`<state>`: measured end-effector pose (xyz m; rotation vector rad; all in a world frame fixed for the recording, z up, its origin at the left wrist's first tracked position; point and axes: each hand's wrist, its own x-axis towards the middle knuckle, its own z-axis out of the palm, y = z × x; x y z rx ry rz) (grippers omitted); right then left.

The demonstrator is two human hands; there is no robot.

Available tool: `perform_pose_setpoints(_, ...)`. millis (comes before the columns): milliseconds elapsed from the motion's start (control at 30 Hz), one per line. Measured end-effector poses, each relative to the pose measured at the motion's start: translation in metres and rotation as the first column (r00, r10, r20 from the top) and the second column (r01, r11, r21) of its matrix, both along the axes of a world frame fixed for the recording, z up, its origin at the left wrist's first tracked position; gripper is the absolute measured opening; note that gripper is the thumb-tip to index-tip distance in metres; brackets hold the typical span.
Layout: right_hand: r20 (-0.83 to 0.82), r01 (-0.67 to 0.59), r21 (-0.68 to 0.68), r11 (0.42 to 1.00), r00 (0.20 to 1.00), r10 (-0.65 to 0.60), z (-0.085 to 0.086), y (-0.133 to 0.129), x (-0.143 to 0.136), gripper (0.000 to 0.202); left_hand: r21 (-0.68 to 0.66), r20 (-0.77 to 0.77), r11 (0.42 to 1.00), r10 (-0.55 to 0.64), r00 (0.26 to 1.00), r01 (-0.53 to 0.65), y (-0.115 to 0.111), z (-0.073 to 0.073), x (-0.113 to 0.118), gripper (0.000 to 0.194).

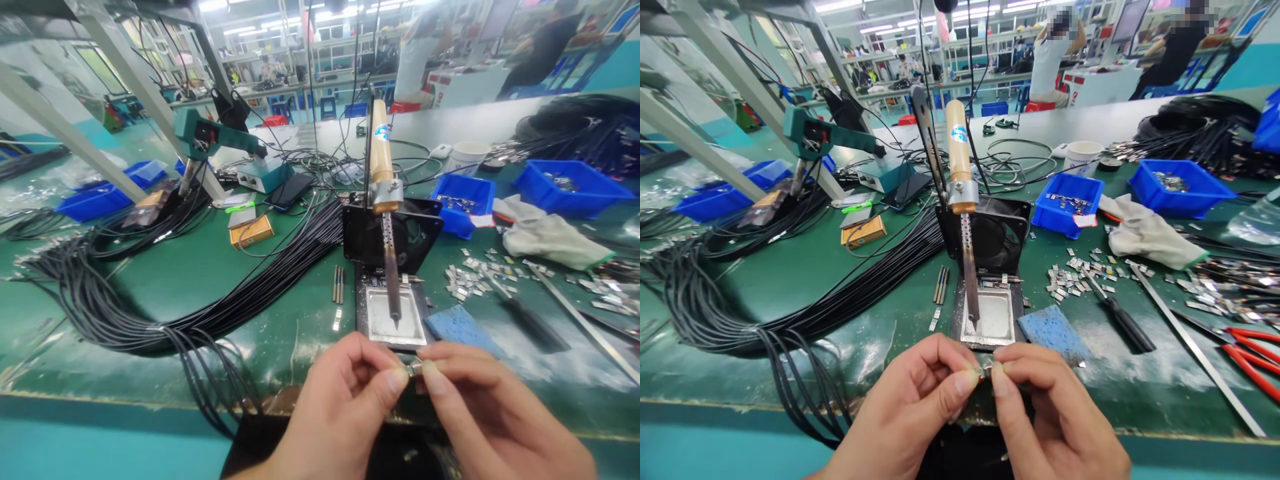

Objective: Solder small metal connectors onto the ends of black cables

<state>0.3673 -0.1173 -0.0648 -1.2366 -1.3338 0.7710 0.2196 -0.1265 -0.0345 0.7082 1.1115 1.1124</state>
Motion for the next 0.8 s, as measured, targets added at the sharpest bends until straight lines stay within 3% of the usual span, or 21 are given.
perform_pose_setpoints(100,0.019,-0.059,-0.036,0.998,0.998,0.060,0.001,0.001,0.003,0.009,0.012,-0.029,1.000,-0.028,0.999,0.028,-0.002,0.003,0.000,0.024)
perform_pose_setpoints(200,-0.014,-0.029,-0.038,0.999,0.999,0.029,0.001,-0.002,0.003,0.009,-0.043,-0.014,0.995,-0.088,0.996,0.087,-0.002,0.007,-0.002,0.022)
perform_pose_setpoints(400,0.040,-0.079,0.120,0.990,0.996,0.075,-0.002,-0.007,0.004,0.005,-0.100,-0.049,0.977,-0.192,0.980,0.186,-0.004,0.013,-0.007,0.027)
perform_pose_setpoints(800,-0.048,-0.046,0.149,0.988,0.997,0.054,-0.010,-0.013,0.000,0.007,-0.066,0.186,0.997,-0.037,0.982,0.050,-0.015,-0.001,0.005,0.028)
